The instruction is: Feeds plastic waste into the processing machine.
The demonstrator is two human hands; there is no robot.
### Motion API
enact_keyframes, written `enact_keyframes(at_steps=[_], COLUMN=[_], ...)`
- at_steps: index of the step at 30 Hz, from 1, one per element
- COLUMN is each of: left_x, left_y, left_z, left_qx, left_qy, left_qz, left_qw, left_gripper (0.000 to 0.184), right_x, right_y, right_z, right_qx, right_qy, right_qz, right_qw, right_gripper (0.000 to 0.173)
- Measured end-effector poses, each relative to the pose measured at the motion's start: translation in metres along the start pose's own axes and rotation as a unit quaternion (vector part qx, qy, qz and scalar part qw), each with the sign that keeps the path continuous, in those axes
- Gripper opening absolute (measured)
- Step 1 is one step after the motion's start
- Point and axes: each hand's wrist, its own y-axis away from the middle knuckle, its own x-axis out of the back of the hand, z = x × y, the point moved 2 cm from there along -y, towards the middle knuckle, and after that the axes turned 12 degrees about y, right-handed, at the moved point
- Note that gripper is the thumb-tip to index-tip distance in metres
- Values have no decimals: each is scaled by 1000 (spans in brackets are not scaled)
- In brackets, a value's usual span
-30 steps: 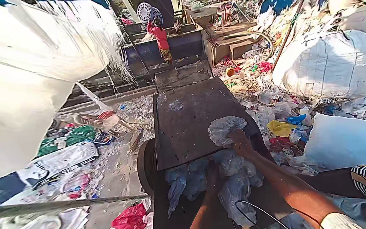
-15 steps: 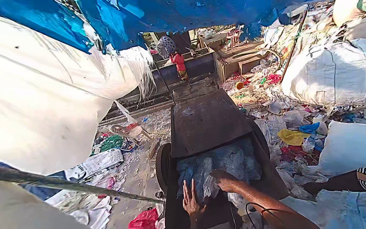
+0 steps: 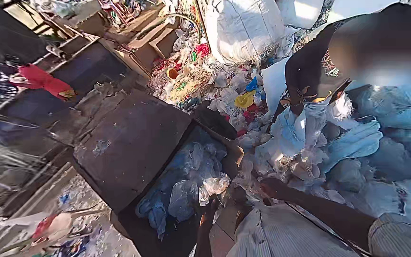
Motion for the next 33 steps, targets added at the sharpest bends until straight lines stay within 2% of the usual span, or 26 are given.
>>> enact_keyframes(at_steps=[1,2,3,5,7,9,11,13,15,18,19,21,24,28,33], left_x=[0,-1,-1,-1,2,9,21,35,42,43,44,52,41,42,40], left_y=[-2,-3,-3,-2,3,7,9,13,16,17,21,26,19,20,15], left_z=[-2,-5,-5,-10,-9,-13,-30,-50,-69,-76,-66,-38,-58,-58,-63], left_qx=[-9,-17,-28,-55,-65,-65,-65,-67,-82,-110,-94,-23,-102,-94,-110], left_qy=[-14,-15,-9,10,21,-45,-111,-146,-154,-151,-151,-168,-156,-151,-163], left_qz=[-8,-10,-6,16,18,27,32,49,65,100,91,22,100,97,107], left_qw=[1000,1000,1000,998,998,997,991,986,983,977,980,985,977,979,975], left_gripper=[53,53,53,57,64,65,79,78,77,71,68,66,64,67,66], right_x=[-88,-143,-178,-229,-266,-295,-324,-334,-320,-300,-293,-271,-250,-262,-335], right_y=[-28,-35,-29,1,40,68,78,72,61,39,32,22,22,39,72], right_z=[71,115,143,182,196,191,178,155,125,87,77,57,36,25,32], right_qx=[59,15,-62,-227,-367,-471,-499,-458,-400,-330,-313,-293,-270,-307,-386], right_qy=[-56,-105,-140,-213,-268,-299,-338,-348,-354,-403,-415,-431,-425,-421,-405], right_qz=[133,115,71,35,34,10,-28,-78,-95,-29,-6,31,69,68,-23], right_qw=[988,988,986,949,890,830,798,814,840,853,854,853,861,851,829], right_gripper=[36,38,39,39,39,42,45,46,46,45,45,45,44,43,45])
